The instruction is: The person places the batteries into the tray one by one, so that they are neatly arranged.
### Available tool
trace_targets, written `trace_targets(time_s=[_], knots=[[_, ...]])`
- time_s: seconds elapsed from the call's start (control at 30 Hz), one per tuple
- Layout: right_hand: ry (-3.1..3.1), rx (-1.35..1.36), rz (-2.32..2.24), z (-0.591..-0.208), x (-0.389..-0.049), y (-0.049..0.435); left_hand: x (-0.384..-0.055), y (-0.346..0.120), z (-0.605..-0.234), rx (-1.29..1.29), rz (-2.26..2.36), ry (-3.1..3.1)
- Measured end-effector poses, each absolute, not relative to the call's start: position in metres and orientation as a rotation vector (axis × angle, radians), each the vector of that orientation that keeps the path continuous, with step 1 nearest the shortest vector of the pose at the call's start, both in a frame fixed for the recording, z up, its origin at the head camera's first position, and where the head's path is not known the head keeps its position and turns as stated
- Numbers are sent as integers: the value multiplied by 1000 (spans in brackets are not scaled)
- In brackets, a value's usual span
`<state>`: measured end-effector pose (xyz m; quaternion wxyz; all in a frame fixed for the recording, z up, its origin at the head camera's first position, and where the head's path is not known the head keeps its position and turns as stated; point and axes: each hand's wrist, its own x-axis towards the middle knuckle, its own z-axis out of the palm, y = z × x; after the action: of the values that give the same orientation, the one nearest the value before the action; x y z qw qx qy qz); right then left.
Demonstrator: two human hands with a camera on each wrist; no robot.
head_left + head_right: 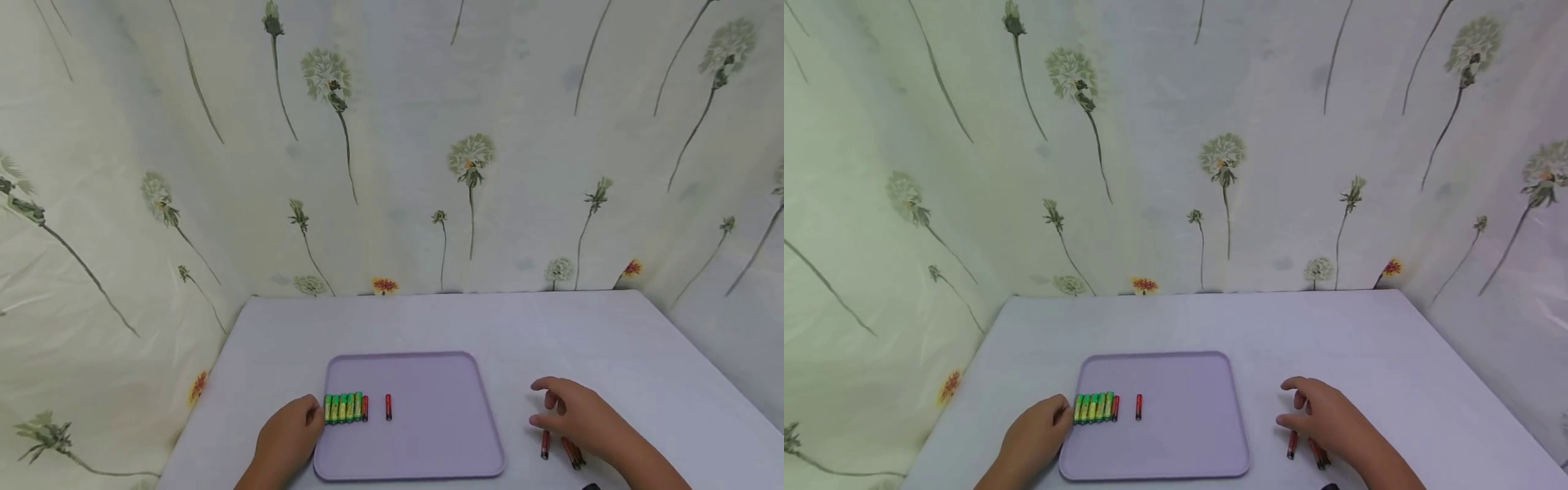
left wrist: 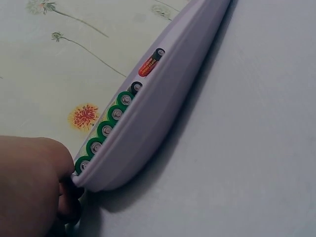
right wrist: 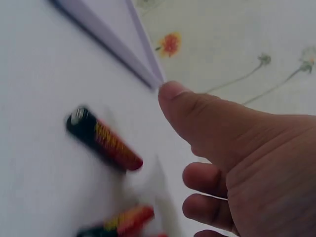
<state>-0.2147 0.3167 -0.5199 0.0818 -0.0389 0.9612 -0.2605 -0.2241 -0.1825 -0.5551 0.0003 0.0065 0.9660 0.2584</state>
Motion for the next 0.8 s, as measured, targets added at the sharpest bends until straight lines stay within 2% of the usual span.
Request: trace_targets(time_s=[0.3,0.57,0.8], knots=[[2892,-267,-815,-539,-195,350,-225,-183,-555,23,812,3030],[2829,-289,-879,-547,-182,363,-224,-181,-552,16,800,3043],[2777,-166,-833,-544,-181,365,-224,-181,-552,0,791,3032]])
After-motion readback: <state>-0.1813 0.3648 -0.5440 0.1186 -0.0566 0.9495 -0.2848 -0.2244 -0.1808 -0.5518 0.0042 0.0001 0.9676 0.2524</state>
